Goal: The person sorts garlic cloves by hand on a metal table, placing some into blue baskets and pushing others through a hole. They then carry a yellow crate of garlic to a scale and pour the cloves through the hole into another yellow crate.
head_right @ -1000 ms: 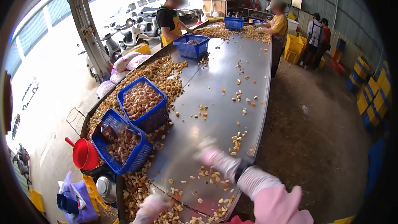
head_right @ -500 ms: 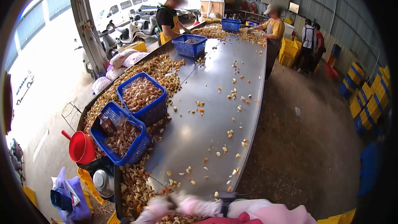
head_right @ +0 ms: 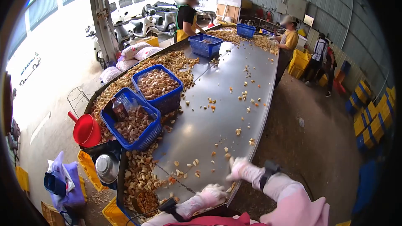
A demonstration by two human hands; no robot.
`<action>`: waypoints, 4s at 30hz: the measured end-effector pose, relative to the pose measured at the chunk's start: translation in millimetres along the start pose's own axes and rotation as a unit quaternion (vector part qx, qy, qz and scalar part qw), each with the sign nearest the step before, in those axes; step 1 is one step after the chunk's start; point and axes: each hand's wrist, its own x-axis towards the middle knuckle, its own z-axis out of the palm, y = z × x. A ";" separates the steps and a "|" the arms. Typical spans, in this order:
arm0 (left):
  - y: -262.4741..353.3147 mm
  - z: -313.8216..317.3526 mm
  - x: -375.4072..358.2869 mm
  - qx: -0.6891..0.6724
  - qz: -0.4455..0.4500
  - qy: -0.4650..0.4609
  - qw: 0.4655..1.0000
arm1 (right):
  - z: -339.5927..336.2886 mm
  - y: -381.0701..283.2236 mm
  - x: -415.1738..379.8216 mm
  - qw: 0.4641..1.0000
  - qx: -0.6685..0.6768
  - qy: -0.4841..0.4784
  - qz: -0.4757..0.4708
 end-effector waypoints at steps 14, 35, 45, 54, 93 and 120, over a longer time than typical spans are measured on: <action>-91.6 12.9 -273.5 0.050 -0.583 -0.154 0.796 | 43.1 -285.5 -11.4 0.673 0.558 -0.079 -0.479; -38.2 65.5 -310.8 0.024 -0.506 0.551 0.663 | -62.9 -323.4 127.8 0.775 0.331 0.390 -0.371; -37.7 68.4 -314.0 0.019 -0.476 0.623 0.620 | -73.2 -407.5 92.2 0.842 0.242 0.301 -0.376; -48.0 62.6 -280.6 -0.222 -0.615 0.387 0.650 | -58.0 -412.4 80.7 0.845 0.220 0.316 -0.371; -189.3 432.0 -325.3 -0.535 -0.647 -0.018 0.543 | 22.7 -286.5 52.2 0.761 -0.066 0.278 -0.583; -190.2 470.6 -253.9 -0.524 -0.786 0.130 0.301 | 24.5 -376.9 26.3 0.696 0.054 0.062 -0.713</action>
